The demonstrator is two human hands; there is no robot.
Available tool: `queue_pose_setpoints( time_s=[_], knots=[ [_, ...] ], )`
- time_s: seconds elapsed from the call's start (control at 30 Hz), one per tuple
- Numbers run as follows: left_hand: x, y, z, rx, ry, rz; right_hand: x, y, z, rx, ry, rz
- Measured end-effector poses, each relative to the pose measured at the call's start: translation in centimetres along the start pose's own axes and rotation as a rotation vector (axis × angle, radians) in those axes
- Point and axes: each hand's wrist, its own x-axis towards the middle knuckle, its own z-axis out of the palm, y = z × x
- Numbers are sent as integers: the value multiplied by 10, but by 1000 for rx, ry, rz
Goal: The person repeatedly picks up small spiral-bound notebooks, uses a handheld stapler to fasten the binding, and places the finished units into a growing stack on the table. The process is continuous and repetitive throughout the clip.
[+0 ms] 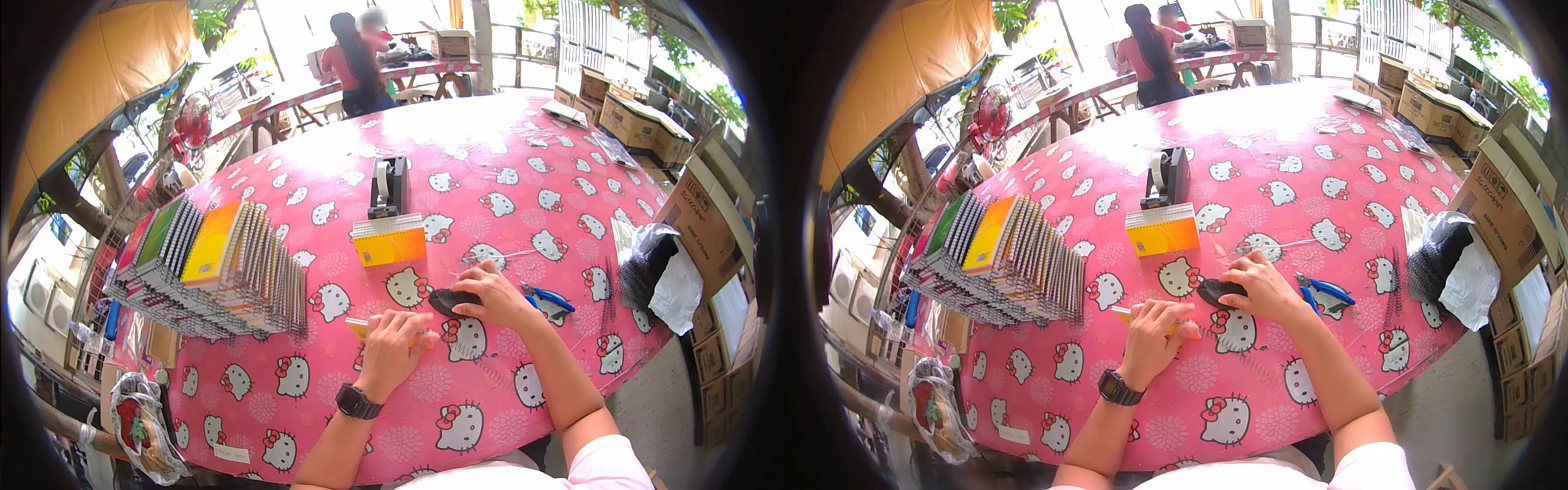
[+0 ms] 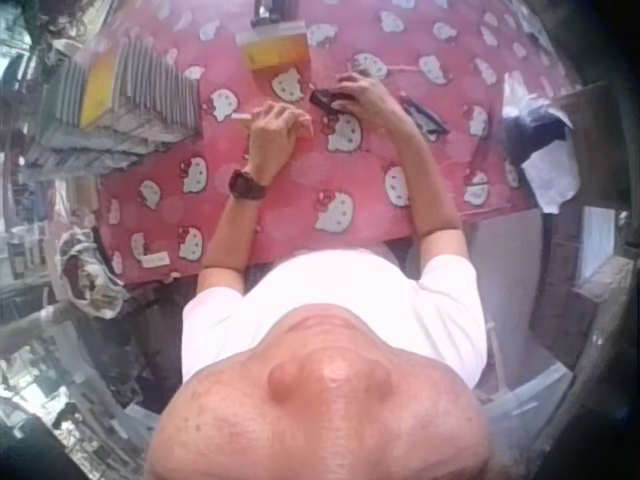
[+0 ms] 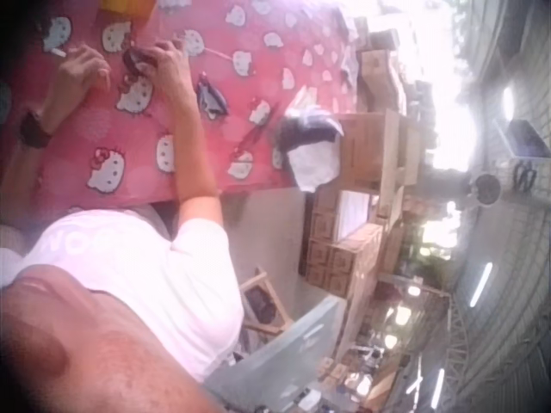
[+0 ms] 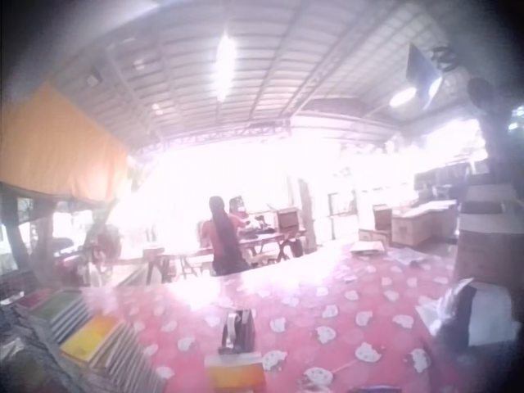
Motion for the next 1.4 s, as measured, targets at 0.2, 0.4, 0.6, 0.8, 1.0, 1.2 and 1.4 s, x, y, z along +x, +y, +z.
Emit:
queue_pose_setpoints(
  time_s=[0.2, 0.4, 0.6, 0.8, 1.0, 1.2, 1.4],
  knots=[
    [-6, -15, -6, -32, -114, 53, -9, -7, 1, -106, -95, 154],
    [-2, -12, -10, -83, -106, 78, -8, 9, 16, -240, -96, 182],
    [0, -13, -8, -70, -65, 80, -2, -5, 37, -214, 125, 211],
    [-10, -39, -14, 19, -61, -23, 1, -28, 4, 871, -189, 100],
    [-11, -41, -14, 18, -49, -7, 3, -33, 3, 899, -232, 178],
    [-11, -39, -13, -57, -30, -51, 2, -32, 12, 847, -174, 112],
    [-13, -37, -6, -115, -8, -129, 4, -44, 1, 708, -217, -16]
  ],
)
